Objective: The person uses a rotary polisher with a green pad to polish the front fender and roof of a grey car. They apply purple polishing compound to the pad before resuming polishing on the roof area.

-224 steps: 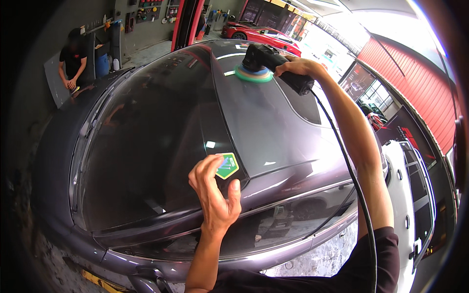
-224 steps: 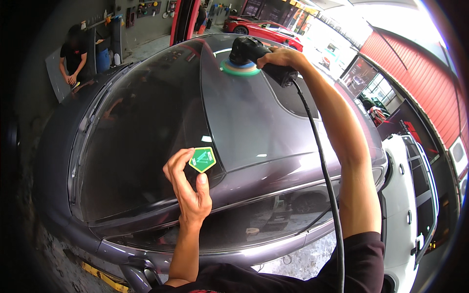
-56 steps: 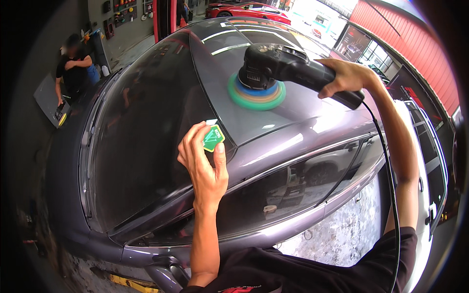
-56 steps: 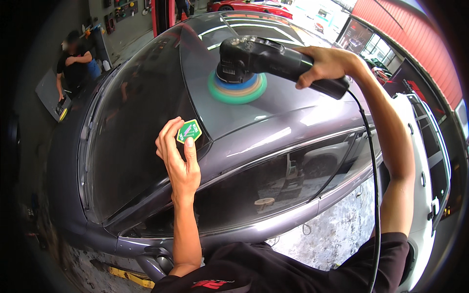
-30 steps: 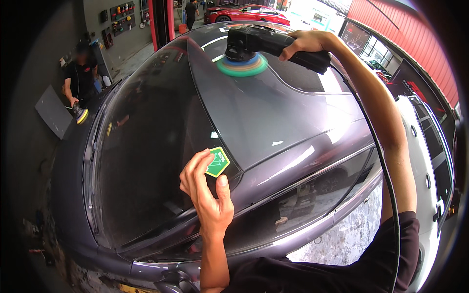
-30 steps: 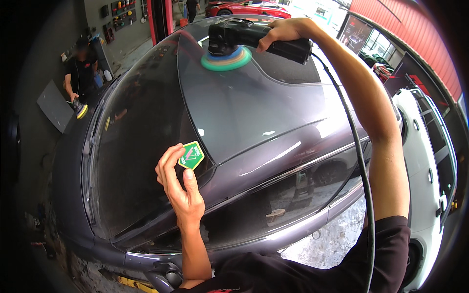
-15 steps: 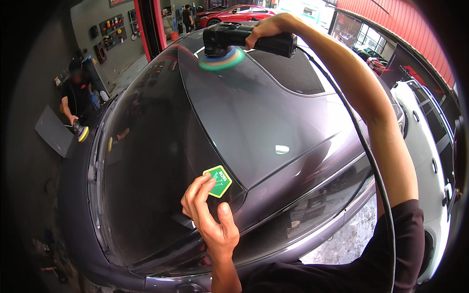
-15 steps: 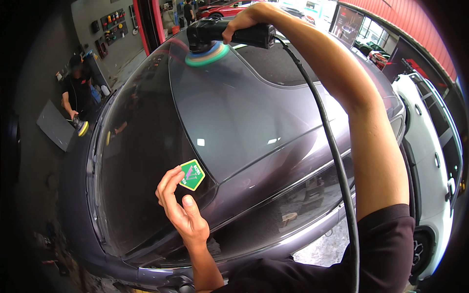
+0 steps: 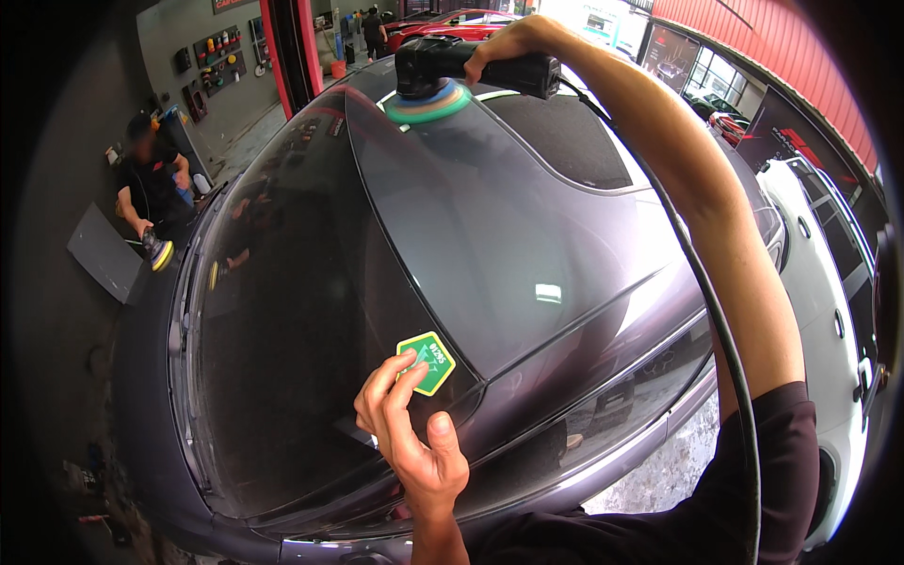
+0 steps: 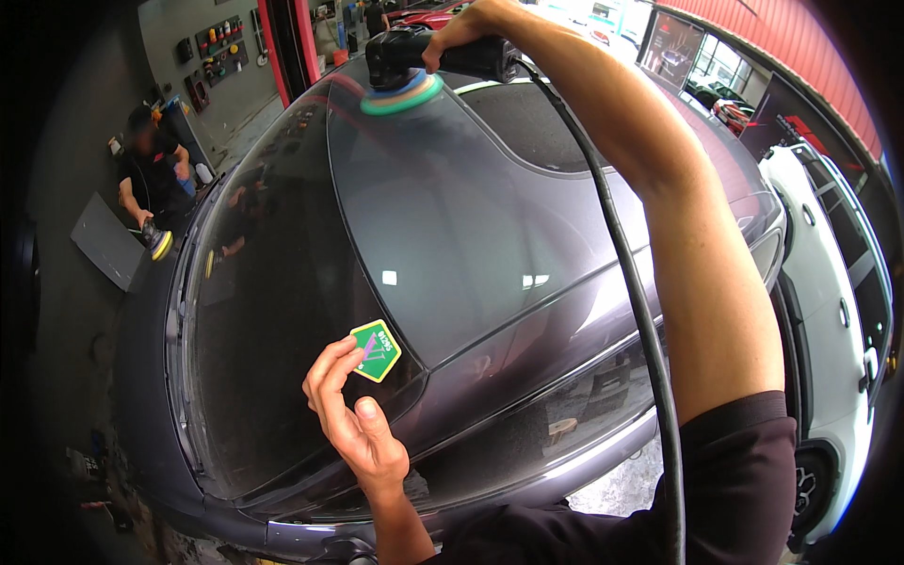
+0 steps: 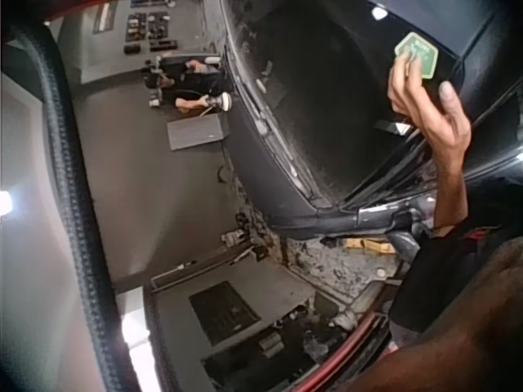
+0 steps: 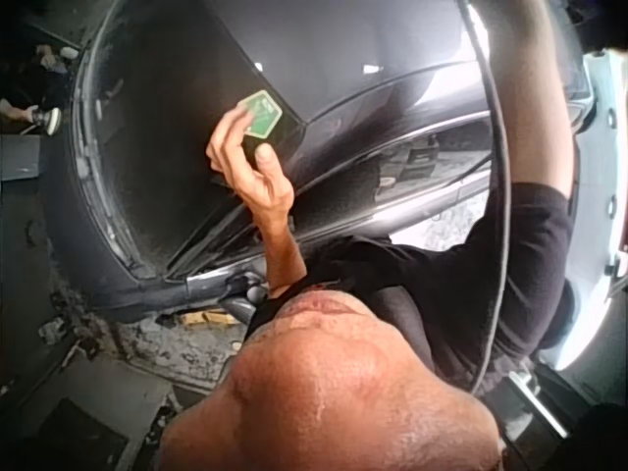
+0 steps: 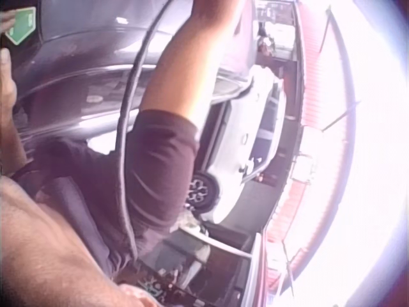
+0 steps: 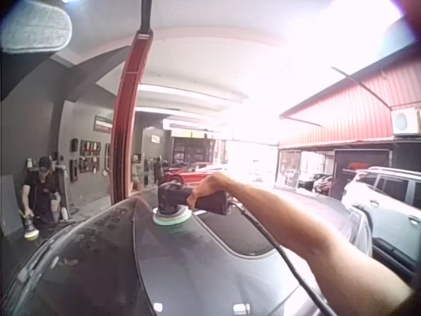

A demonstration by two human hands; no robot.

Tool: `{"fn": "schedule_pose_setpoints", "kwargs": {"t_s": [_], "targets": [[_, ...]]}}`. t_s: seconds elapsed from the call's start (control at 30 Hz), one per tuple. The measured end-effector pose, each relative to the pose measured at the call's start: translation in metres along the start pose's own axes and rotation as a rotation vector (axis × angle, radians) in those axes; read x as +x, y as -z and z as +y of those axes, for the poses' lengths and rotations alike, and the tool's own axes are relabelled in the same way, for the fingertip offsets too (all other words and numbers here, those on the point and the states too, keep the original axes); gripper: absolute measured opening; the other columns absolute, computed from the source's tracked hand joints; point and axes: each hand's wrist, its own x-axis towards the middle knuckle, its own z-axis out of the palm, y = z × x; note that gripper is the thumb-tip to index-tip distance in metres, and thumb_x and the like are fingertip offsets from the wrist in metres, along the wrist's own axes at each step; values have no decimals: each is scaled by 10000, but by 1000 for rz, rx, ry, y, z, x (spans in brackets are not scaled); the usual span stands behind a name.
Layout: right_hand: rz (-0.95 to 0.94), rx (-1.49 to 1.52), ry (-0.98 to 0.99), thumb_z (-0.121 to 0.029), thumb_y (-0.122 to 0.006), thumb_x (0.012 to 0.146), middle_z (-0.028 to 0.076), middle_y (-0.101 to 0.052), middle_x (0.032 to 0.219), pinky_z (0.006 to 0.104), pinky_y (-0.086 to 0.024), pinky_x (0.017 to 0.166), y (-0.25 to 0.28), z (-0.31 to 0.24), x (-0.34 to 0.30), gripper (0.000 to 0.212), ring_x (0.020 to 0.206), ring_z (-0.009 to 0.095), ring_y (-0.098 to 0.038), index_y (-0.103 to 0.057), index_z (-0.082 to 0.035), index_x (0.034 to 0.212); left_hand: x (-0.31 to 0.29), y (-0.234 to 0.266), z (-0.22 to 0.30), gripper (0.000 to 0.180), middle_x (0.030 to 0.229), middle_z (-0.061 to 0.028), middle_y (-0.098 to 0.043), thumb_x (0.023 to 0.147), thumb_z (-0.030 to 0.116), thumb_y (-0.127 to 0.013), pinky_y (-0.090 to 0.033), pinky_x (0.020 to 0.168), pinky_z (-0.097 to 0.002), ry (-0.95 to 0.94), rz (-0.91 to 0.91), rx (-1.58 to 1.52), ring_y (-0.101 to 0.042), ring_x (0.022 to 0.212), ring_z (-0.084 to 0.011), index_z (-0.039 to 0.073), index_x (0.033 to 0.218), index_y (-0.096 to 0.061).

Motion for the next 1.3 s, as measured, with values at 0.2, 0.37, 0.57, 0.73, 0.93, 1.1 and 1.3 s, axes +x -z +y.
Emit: {"fn": "schedule_pose_setpoints", "kwargs": {"t_s": [0.2,0.37,0.57,0.73,0.93,1.1,1.3], "targets": [[64,-24,-62,-591,-810,741,154,-743,1043,336,-669,663,-15,-55,-70,721,730,256,-783,-746,-148,1306,2,8,-2,500,1387,-162,-662,1111,426,-509,-359,1119,-476,1,14,58,-574,1302,-337,-3,1301,-681],[23,26,96,-603,-821,716,147,-746,1013,331,-665,662,-11,4,-65,724,751,248,-784,-774,-137,1268,3,4,0,447,1389,-150,-660,1116,368,-514,-358,1117,-473,-23,3,64,-573,1300,-333,-4,1308,-672],[62,2,174,-624,-843,661,136,-754,1031,345,-616,670,-18,7,-91,780,781,263,-769,-782,-106,1242,4,5,-3,414,1379,-137,-663,1127,354,-513,-356,1114,-466,-39,13,91,-576,1288,-325,14,1304,-668],[56,-34,96,-621,-846,671,140,-757,1100,365,-610,732,-20,13,-93,759,836,263,-766,-780,-126,1242,5,2,2,413,1345,-160,-689,1149,349,-482,-377,1137,-461,-52,30,121,-604,1273,-321,6,1280,-671],[58,-82,191,-658,-818,640,175,-763,1045,363,-614,676,-21,8,-117,869,824,292,-783,-760,-46,1254,6,2,4,358,1344,-159,-691,1139,294,-499,-386,1134,-471,-53,30,128,-607,1266,-328,9,1269,-671],[37,-68,168,-653,-811,641,177,-763,1044,364,-618,702,-20,10,-129,879,835,292,-783,-752,-39,1268,5,1,1,353,1365,-109,-675,1133,331,-533,-349,1119,-461,-46,25,92,-581,1285,-308,53,1307,-661],[69,-102,153,-647,-807,649,179,-768,1069,369,-620,733,-21,12,-146,883,853,290,-782,-746,-41,1289,5,0,1,333,1360,-109,-678,1129,309,-536,-348,1123,-464,-50,26,93,-581,1284,-311,53,1302,-660]]}}
